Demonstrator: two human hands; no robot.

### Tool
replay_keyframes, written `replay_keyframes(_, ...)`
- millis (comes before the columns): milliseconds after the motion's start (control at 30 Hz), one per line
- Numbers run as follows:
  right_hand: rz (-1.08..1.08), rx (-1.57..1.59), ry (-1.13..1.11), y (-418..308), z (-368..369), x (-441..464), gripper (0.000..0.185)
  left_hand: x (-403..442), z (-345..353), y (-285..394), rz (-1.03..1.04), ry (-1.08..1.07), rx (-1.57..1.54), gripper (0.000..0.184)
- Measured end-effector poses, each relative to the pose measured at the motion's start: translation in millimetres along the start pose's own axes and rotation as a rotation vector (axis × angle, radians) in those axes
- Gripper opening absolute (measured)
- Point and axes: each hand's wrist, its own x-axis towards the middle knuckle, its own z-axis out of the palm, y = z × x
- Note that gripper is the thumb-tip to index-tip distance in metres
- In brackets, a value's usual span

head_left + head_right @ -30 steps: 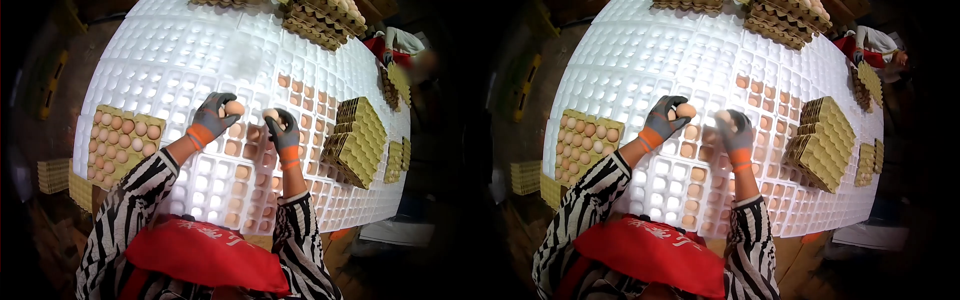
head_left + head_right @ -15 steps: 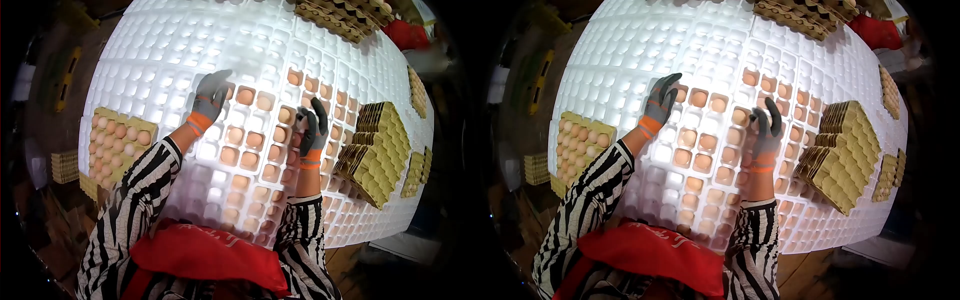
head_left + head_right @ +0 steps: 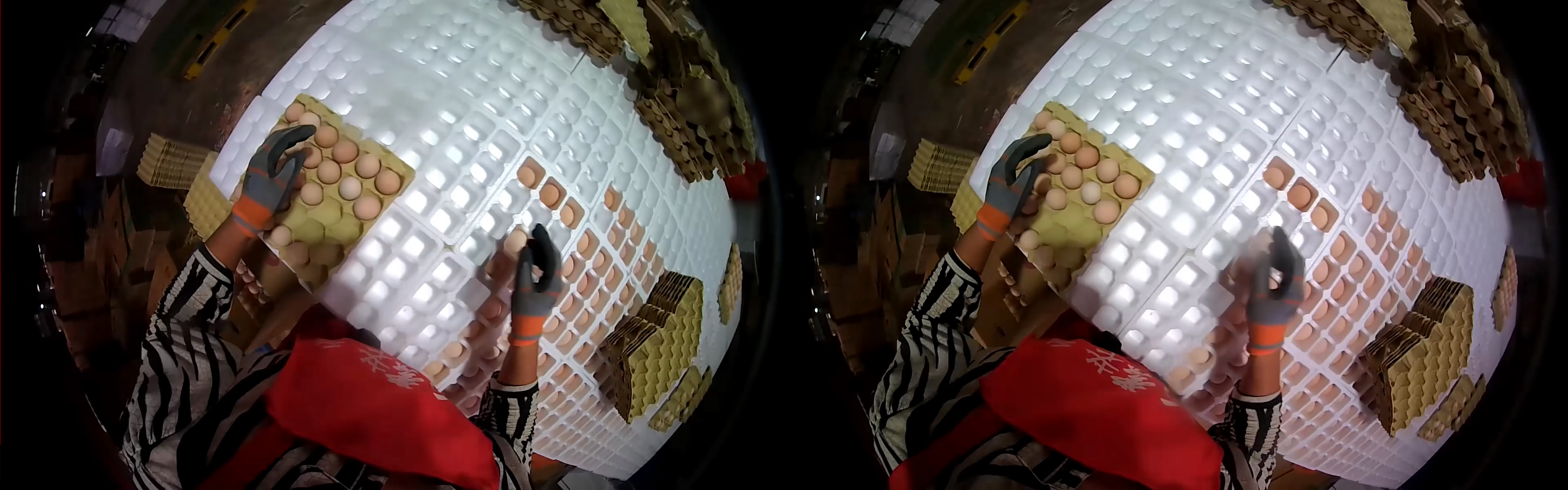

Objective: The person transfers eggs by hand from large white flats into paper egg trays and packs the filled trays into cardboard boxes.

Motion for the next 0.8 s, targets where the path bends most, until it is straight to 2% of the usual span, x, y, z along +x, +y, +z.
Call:
replay_keyframes(67, -0.094, 0.012, -0.188, -29, 54, -18, 0.038, -8, -30, -15, 0.125, -0.095, 0.27, 0.045)
replay_keyframes(133, -0.114, -0.001, -0.293, -64, 106, -35, 0.039, -18, -34, -14, 0.261, -0.208, 0.378, 0.048)
replay_keyframes(200, -0.193, -0.087, -0.317, -78, 151, -44, 0.047, -14, -30, -36, 0.481, -0.255, 0.619, 0.042)
replay_keyframes(267, -0.454, -0.475, -0.358, -89, 182, -39, 0.04, -7, -17, -45, 0.589, -0.294, 0.713, 0.045)
replay_keyframes(367, -0.427, -0.55, -0.283, -72, 209, -38, 0.042, 10, 13, -56, 0.723, -0.395, 0.891, 0.046)
replay_keyframes(467, 0.41, 0.247, -0.257, -63, 190, -35, 0.042, 21, 22, -67, 0.686, -0.423, 0.882, 0.041)
replay_keyframes(500, 0.494, 0.604, -0.237, -60, 176, -32, 0.04, 22, 15, -67, 0.686, -0.389, 0.774, 0.039)
replay_keyframes(533, 0.409, 0.722, -0.15, -58, 174, -34, 0.04, 23, 7, -65, 0.681, -0.352, 0.668, 0.037)
replay_keyframes(567, 0.409, 0.781, -0.171, -56, 168, -29, 0.041, 23, -5, -66, 0.605, -0.346, 0.361, 0.039)
replay_keyframes(600, 0.407, 0.845, -0.187, -55, 165, -25, 0.043, 24, -16, -64, 0.359, -0.352, 0.072, 0.037)
replay_keyframes(633, 0.458, 0.728, -0.171, -58, 168, -17, 0.039, 26, -26, -62, 0.108, -0.353, -0.211, 0.035)
replay_keyframes(667, 0.512, 0.366, -0.201, -67, 174, -8, 0.038, 27, -32, -62, -0.005, -0.356, -0.475, 0.032)
replay_keyframes(700, 0.218, -0.072, -0.21, -78, 186, -3, 0.041, 28, -38, -61, -0.118, -0.336, -0.741, 0.03)
replay_keyframes(733, -0.084, -0.504, -0.209, -86, 199, -1, 0.044, 31, -43, -58, -0.181, -0.383, -0.692, 0.03)
replay_keyframes(767, -0.233, -0.847, -0.222, -81, 207, 0, 0.052, 36, -49, -55, -0.245, -0.431, -0.64, 0.031)
replay_keyframes(800, -0.265, -0.857, -0.228, -67, 214, 2, 0.05, 40, -53, -53, -0.307, -0.484, -0.587, 0.032)
